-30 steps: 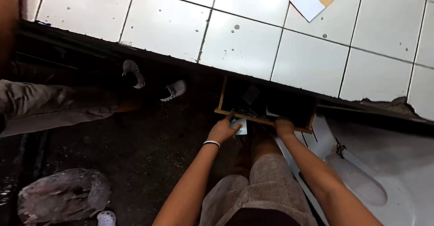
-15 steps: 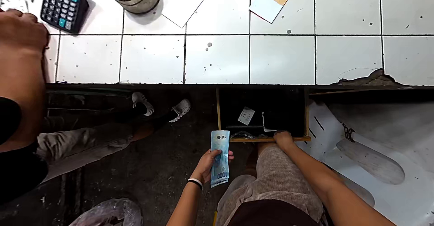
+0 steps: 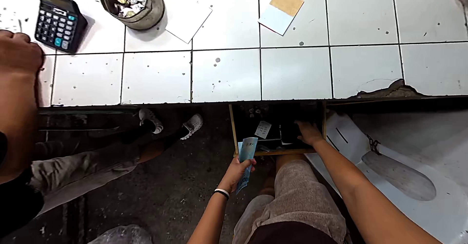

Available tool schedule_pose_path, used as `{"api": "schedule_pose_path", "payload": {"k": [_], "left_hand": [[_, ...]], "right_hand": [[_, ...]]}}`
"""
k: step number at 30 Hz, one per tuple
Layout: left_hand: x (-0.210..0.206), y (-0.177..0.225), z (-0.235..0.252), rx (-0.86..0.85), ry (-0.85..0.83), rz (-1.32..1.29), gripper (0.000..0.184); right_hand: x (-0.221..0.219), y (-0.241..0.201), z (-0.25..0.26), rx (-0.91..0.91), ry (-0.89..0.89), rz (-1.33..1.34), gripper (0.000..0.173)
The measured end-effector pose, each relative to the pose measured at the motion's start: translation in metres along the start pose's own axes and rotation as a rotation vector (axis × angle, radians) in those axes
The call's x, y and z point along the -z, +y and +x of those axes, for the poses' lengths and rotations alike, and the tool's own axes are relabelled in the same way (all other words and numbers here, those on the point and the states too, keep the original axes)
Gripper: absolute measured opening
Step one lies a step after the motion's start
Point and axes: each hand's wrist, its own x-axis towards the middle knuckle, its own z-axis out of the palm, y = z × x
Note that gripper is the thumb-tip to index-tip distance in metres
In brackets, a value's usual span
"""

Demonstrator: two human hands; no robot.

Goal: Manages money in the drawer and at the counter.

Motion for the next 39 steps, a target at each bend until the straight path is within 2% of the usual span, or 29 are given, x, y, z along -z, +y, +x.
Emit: {"api": "schedule_pose_path", "payload": {"k": [3,5,7,9,11,14,20,23,27,31,34,36,39], "left_hand": [[-0.001,-0.008,0.010,-0.009,-0.014,0.163,0.022],[-0.003,-0.009,0.018,-0.013,-0.057,0.327,0.029],[-0.006,-0.008,0.026,-0.041,-0.095,0.475,0.035],[-0.010,-0.005,0.031,-0.068,-0.139,0.608,0.041],[-0.017,0.003,0.033,-0.090,-0.196,0.729,0.044],[-0.028,0.011,0.036,-0.120,-0.288,0.908,0.047],[-0.043,0.013,0.034,-0.140,-0.362,1.078,0.051],[-0.060,0.009,0.037,-0.232,-0.407,1.208,0.052],[-0.113,0.007,0.061,-0.367,-0.495,1.315,0.073],[-0.160,0.018,0.096,-0.274,-0.453,1.340,0.091],[-0.162,0.013,0.114,-0.164,-0.443,1.382,0.097],[-0.152,0.006,0.120,-0.178,-0.452,1.401,0.098],[-0.145,0.000,0.118,-0.204,-0.495,1.453,0.094]], "right_hand": [[-0.016,0.006,-0.007,0.026,0.059,0.038,0.068],[-0.024,0.007,-0.017,0.069,0.049,0.080,0.054],[-0.033,0.011,-0.028,0.093,0.125,0.217,0.045],[-0.039,0.014,-0.039,0.040,0.205,0.371,0.044],[-0.033,0.014,-0.042,-0.032,0.178,0.397,0.046],[-0.026,0.013,-0.036,-0.053,0.105,0.355,0.039],[-0.016,0.012,-0.025,-0.166,0.040,0.316,0.042],[-0.011,0.008,-0.023,-0.186,0.002,0.282,0.039],[-0.008,0.002,-0.020,-0.216,-0.040,0.200,0.038],[-0.010,0.004,-0.029,-0.325,0.003,0.092,0.046],[-0.019,0.010,-0.035,-0.353,0.076,0.199,0.057],[-0.022,0.013,-0.035,-0.345,0.142,0.322,0.063],[-0.024,0.020,-0.033,-0.345,0.189,0.464,0.051]]}}
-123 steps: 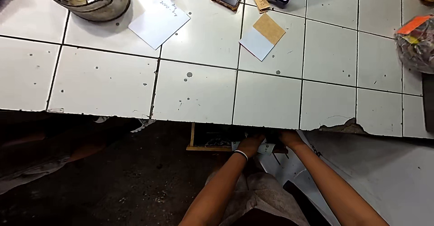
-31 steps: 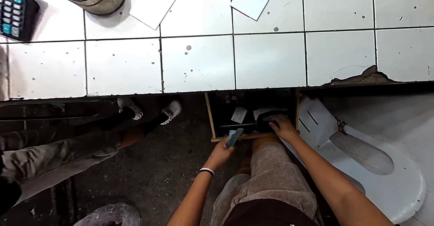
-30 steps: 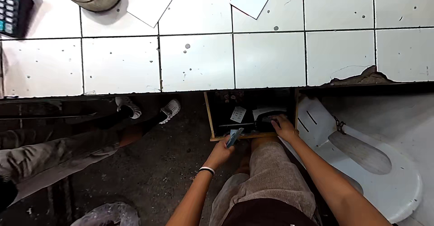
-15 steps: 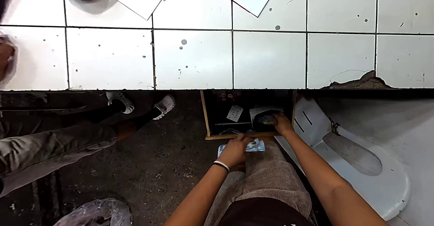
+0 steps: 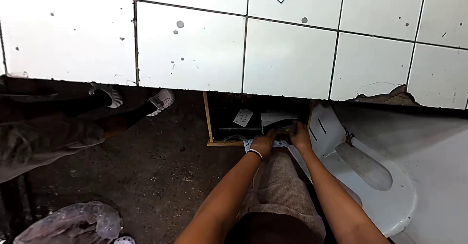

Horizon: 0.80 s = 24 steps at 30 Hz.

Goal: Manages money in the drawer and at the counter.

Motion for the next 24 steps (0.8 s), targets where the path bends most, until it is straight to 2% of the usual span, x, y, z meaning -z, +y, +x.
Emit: {"api": "schedule_pose_path", "payload": {"k": [5,10,12,15,17,20,24], "left_hand": [[0.003,0.008,-0.002,-0.022,-0.040,0.077,0.081],[0.011,0.015,0.001,0.004,-0.060,0.043,0.097],[0.014,0.019,0.003,0.025,-0.073,0.052,0.094],[0.015,0.020,0.006,0.044,-0.074,0.077,0.085],[0.014,0.021,0.007,0.045,-0.065,0.089,0.081],[0.015,0.020,0.006,0.037,-0.079,0.102,0.070],[0.012,0.015,0.006,0.006,-0.093,0.133,0.068]], "right_hand": [[0.019,0.010,0.012,-0.064,-0.053,0.186,0.034],[0.028,0.010,0.015,-0.057,-0.181,0.067,0.027],[0.028,0.012,0.015,-0.012,-0.233,-0.013,0.029],[0.030,0.000,0.018,0.025,-0.394,-0.330,0.043],[0.032,-0.014,0.020,0.014,-0.464,-0.481,0.045],[0.035,-0.022,0.028,-0.011,-0.477,-0.494,0.045],[0.040,-0.011,0.035,0.045,-0.477,-0.436,0.041]]}}
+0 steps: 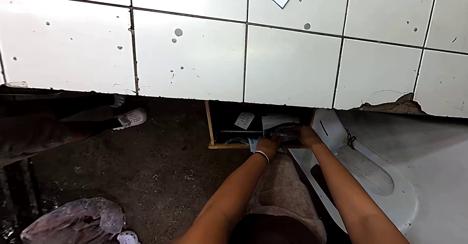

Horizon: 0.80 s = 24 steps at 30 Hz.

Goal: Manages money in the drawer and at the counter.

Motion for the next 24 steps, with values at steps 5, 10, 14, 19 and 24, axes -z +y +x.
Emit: {"api": "schedule_pose_path", "payload": {"k": [5,10,14,19,24], "left_hand": [[-0.003,-0.003,0.000,-0.015,0.020,-0.009,0.065],[-0.003,-0.007,0.000,-0.033,0.028,-0.030,0.067],[-0.003,-0.005,0.001,-0.026,0.050,-0.030,0.067],[0.000,-0.005,0.000,-0.026,0.042,-0.011,0.068],[-0.004,-0.004,0.001,-0.021,0.039,-0.018,0.065]], "right_hand": [[0.002,0.002,0.007,0.048,-0.026,-0.017,0.038],[0.002,-0.016,0.008,-0.014,-0.082,-0.190,0.041],[-0.004,-0.009,0.007,-0.021,-0.030,-0.085,0.035],[-0.009,-0.001,0.007,0.031,-0.040,-0.116,0.040],[-0.010,-0.011,0.011,-0.040,-0.051,-0.121,0.048]]}}
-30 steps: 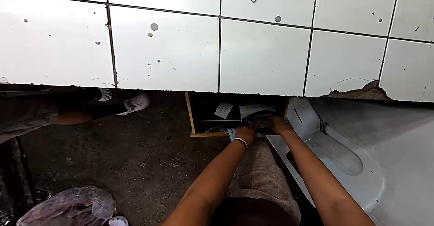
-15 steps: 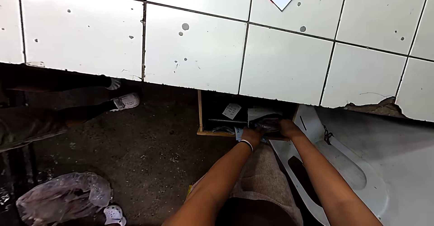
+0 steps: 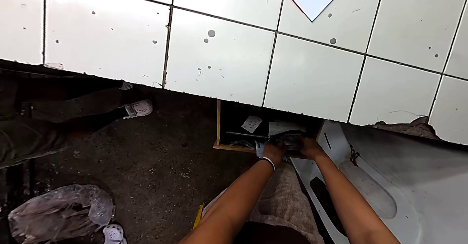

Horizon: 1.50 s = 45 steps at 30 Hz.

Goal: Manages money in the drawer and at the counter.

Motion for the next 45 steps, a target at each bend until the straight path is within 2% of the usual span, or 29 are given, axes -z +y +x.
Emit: {"api": "schedule_pose_path", "payload": {"k": [2,5,13,17,20,23,25,28,30,32,33,36,39,42,45], "left_hand": [[0.001,0.000,-0.001,0.001,0.002,-0.012,0.065],[0.005,0.001,-0.002,0.013,-0.008,0.004,0.066],[0.004,0.001,-0.001,0.038,0.005,-0.029,0.065],[0.007,-0.005,-0.004,0.063,0.072,-0.096,0.075],[0.014,-0.013,-0.016,0.054,0.154,-0.157,0.081],[0.021,-0.024,-0.043,0.097,0.255,-0.399,0.086],[0.025,-0.040,-0.064,0.146,0.305,-0.659,0.077],[0.018,-0.069,-0.095,0.165,0.419,-1.085,0.056],[0.008,-0.081,-0.116,0.199,0.533,-1.325,0.052],[-0.004,-0.089,-0.134,0.240,0.640,-1.481,0.052],[-0.009,-0.092,-0.140,0.248,0.684,-1.534,0.053],[-0.022,-0.097,-0.152,0.247,0.765,-1.618,0.048],[-0.027,-0.090,-0.163,0.236,0.793,-1.676,0.046],[-0.026,-0.075,-0.181,0.157,0.817,-1.776,0.043],[-0.014,-0.060,-0.210,-0.014,0.828,-1.902,0.037]], "right_hand": [[-0.001,-0.007,-0.004,-0.041,0.028,0.004,0.046],[-0.004,-0.012,-0.011,-0.036,0.120,0.018,0.034],[0.003,-0.016,-0.018,0.042,0.121,-0.102,0.039],[0.002,-0.011,-0.023,0.143,0.384,-0.234,0.033],[0.006,0.004,-0.032,0.199,0.588,-0.171,0.035],[0.014,0.010,-0.053,0.208,0.732,0.019,0.032],[0.013,0.010,-0.063,0.260,0.875,0.183,0.030],[0.010,-0.004,-0.084,0.526,1.202,0.320,0.028],[0.022,-0.020,-0.112,0.734,1.430,0.282,0.028],[0.046,-0.033,-0.147,0.814,1.581,0.284,0.028],[0.063,-0.038,-0.160,0.785,1.611,0.323,0.029],[0.115,-0.048,-0.175,0.550,1.502,0.705,0.035],[0.141,-0.041,-0.156,0.463,1.366,1.150,0.030],[0.134,-0.040,-0.159,0.452,1.288,1.243,0.030],[0.111,-0.062,-0.183,0.508,1.175,1.208,0.029]]}}
